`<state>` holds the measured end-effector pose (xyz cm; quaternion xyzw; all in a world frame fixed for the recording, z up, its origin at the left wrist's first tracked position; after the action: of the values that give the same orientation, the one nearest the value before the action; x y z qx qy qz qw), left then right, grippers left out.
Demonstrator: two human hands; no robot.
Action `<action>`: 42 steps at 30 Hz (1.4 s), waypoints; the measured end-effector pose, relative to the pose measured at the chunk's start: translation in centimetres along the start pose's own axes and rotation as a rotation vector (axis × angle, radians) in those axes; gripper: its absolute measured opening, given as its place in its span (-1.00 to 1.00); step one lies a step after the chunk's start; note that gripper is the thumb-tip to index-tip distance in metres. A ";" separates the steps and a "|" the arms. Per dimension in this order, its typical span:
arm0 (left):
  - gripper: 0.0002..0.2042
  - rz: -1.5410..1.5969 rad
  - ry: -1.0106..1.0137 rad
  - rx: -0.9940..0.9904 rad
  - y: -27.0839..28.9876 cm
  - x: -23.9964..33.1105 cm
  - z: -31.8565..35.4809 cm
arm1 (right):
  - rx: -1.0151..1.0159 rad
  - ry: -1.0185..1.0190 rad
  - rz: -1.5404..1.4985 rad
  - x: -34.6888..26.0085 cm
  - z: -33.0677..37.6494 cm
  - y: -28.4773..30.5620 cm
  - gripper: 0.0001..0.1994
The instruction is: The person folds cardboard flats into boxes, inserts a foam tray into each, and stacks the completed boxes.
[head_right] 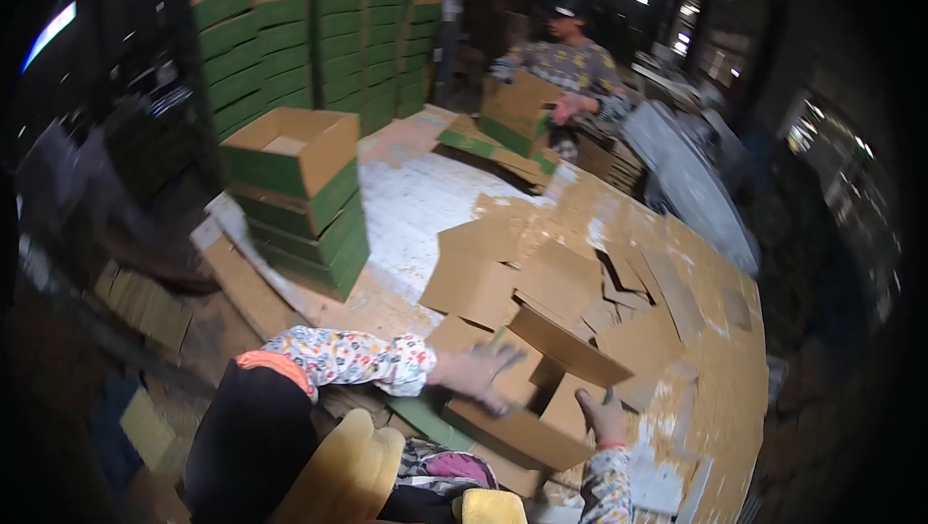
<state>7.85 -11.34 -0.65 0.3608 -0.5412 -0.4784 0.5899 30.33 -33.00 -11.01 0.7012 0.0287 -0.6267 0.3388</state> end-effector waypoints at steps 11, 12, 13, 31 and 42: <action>0.01 0.539 0.650 0.157 -5.9 -9.2 4.9 | -0.389 0.667 0.926 -10.5 16.1 -9.9 0.00; -0.03 0.794 0.685 -0.051 -9.9 -10.2 4.3 | -0.076 0.516 0.535 -9.9 14.7 -7.0 -0.04; -0.03 0.770 0.304 0.055 -10.0 -10.8 1.5 | 0.235 0.348 0.141 -7.3 13.7 -4.5 -0.08; -0.60 0.273 0.407 0.283 -2.8 -11.8 -6.5 | -0.418 -0.232 -0.851 3.4 3.1 -7.2 -0.31; -0.75 0.141 0.597 0.319 -3.5 -12.4 -5.9 | 1.105 -0.934 0.279 40.2 3.4 34.5 -0.14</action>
<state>13.53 -1.06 -8.50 0.5344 -0.4363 -0.2191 0.6899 51.98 -76.70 -31.96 0.4267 -0.5280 -0.7342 -0.0106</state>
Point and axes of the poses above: each hand's wrist, its own z-axis away from the middle knuckle, its own y-axis out of the back of the hand, x = y × z, the point moved 9 cm from there along -z, towards the middle knuckle, and after that the axes turned 6 degrees about -z, right-handed, at the moved point
